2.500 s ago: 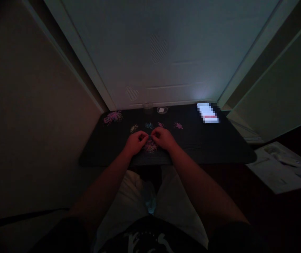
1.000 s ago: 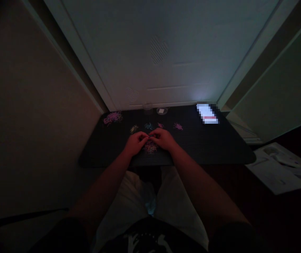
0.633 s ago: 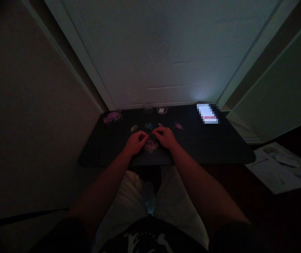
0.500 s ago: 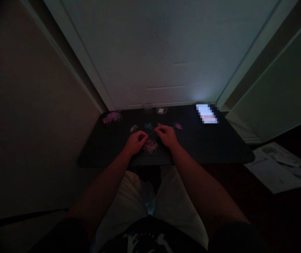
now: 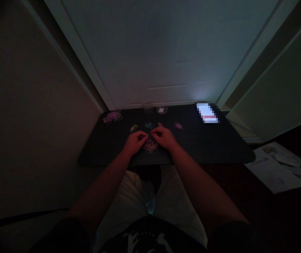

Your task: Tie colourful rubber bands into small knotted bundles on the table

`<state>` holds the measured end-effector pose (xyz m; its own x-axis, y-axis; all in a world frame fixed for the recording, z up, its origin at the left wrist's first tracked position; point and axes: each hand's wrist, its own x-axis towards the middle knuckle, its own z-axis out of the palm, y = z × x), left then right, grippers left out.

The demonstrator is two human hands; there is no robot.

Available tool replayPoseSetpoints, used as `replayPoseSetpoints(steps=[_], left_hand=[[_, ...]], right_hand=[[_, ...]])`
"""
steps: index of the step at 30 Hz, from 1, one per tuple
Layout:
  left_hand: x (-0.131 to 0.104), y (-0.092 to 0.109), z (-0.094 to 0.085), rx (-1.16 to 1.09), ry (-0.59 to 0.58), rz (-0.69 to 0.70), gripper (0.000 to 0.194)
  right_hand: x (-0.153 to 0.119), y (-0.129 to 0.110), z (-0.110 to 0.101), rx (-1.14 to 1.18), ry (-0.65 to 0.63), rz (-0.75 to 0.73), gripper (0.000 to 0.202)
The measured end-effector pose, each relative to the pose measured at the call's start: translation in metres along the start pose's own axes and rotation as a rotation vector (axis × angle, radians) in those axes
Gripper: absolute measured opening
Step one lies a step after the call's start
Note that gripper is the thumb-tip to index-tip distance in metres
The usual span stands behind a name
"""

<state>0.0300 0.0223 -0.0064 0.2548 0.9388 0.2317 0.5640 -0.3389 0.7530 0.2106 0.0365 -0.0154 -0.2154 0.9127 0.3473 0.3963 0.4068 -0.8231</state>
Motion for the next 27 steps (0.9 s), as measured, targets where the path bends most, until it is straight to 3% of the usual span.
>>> replayPoseSetpoints(steps=[5, 13, 23, 27], left_hand=[[-0.0001, -0.0007, 0.0007, 0.005, 0.009, -0.004, 0.017], [-0.0001, 0.0006, -0.0001, 0.005, 0.002, -0.006, 0.016], [0.0008, 0.001, -0.0008, -0.015, 0.091, -0.026, 0.014], [0.0011, 0.0013, -0.0009, 0.009, 0.07, -0.033, 0.016]], right_hand=[[-0.0015, -0.005, -0.0003, -0.095, -0.079, -0.086, 0.018], [-0.0007, -0.0039, 0.0007, -0.102, -0.001, -0.024, 0.013], [-0.0006, -0.0041, 0.0005, -0.107, 0.024, -0.005, 0.012], [-0.0005, -0.0051, -0.0001, -0.102, 0.02, -0.004, 0.012]])
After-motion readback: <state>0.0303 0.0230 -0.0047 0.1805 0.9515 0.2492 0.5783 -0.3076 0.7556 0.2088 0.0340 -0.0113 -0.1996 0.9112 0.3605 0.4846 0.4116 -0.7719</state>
